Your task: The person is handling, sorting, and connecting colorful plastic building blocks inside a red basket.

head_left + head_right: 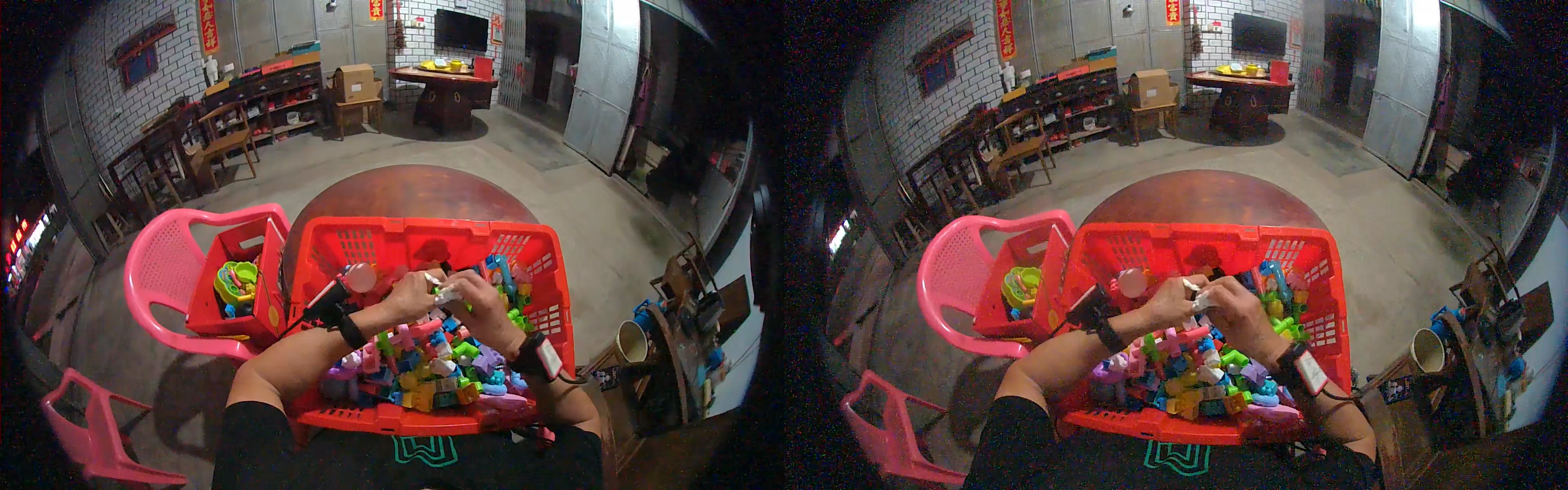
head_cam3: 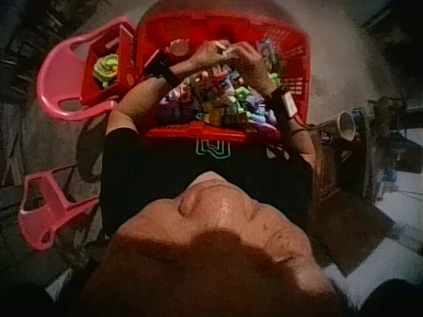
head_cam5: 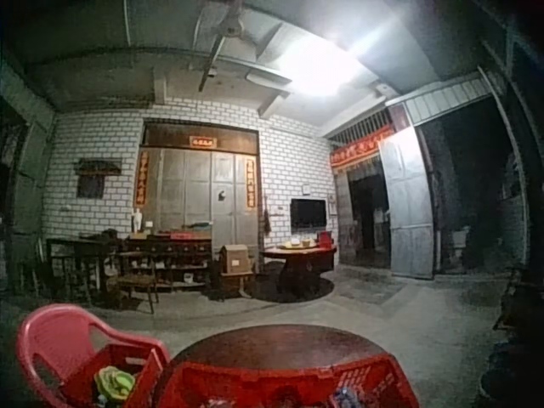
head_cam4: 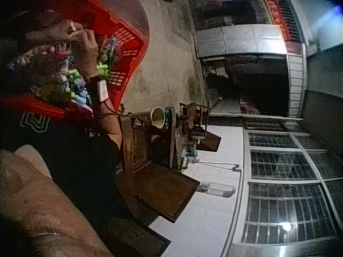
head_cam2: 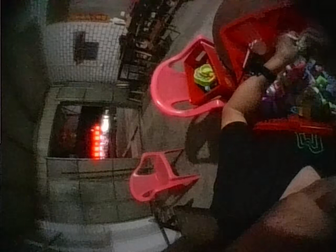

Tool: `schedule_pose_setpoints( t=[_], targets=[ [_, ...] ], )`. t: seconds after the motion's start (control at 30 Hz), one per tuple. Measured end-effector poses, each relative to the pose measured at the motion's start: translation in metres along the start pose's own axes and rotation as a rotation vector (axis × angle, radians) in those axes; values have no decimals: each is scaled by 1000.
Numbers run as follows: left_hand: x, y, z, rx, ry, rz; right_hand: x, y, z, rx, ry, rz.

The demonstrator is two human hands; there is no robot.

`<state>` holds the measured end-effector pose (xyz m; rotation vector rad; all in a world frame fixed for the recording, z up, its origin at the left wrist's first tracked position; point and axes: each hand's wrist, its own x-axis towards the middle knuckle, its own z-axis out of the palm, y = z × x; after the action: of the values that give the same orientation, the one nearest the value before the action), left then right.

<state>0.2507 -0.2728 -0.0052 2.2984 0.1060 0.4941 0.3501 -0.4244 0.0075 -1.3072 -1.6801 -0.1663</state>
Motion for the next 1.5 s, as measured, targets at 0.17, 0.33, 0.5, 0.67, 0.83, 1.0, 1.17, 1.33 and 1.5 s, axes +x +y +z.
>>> schedule_pose_setpoints(
  t=[0.17,0.33,0.5,0.67,0.83,1.0,1.17,1.33,1.5],
  targets=[
    [-2,18,-5,13,-82,-68,-2,10,-6,2,-39,113],
    [1,7,-3,-133,-14,10,-7,31,-8,47,-23,245],
    [4,-4,0,-82,101,167,0,15,-5,14,33,170],
    [3,0,-2,-129,73,11,1,1,1,-41,-44,68],
    [5,8,-6,-131,171,90,-2,21,-6,43,63,193],
    [4,0,-1,-100,142,85,-2,14,1,331,199,333],
    [1,2,6,-429,-64,-37,-7,26,0,344,158,369],
    [3,3,2,-610,-56,-31,-7,25,-3,357,91,484],
    [5,9,-3,-721,-12,-136,-11,26,1,184,120,445]
  ],
)
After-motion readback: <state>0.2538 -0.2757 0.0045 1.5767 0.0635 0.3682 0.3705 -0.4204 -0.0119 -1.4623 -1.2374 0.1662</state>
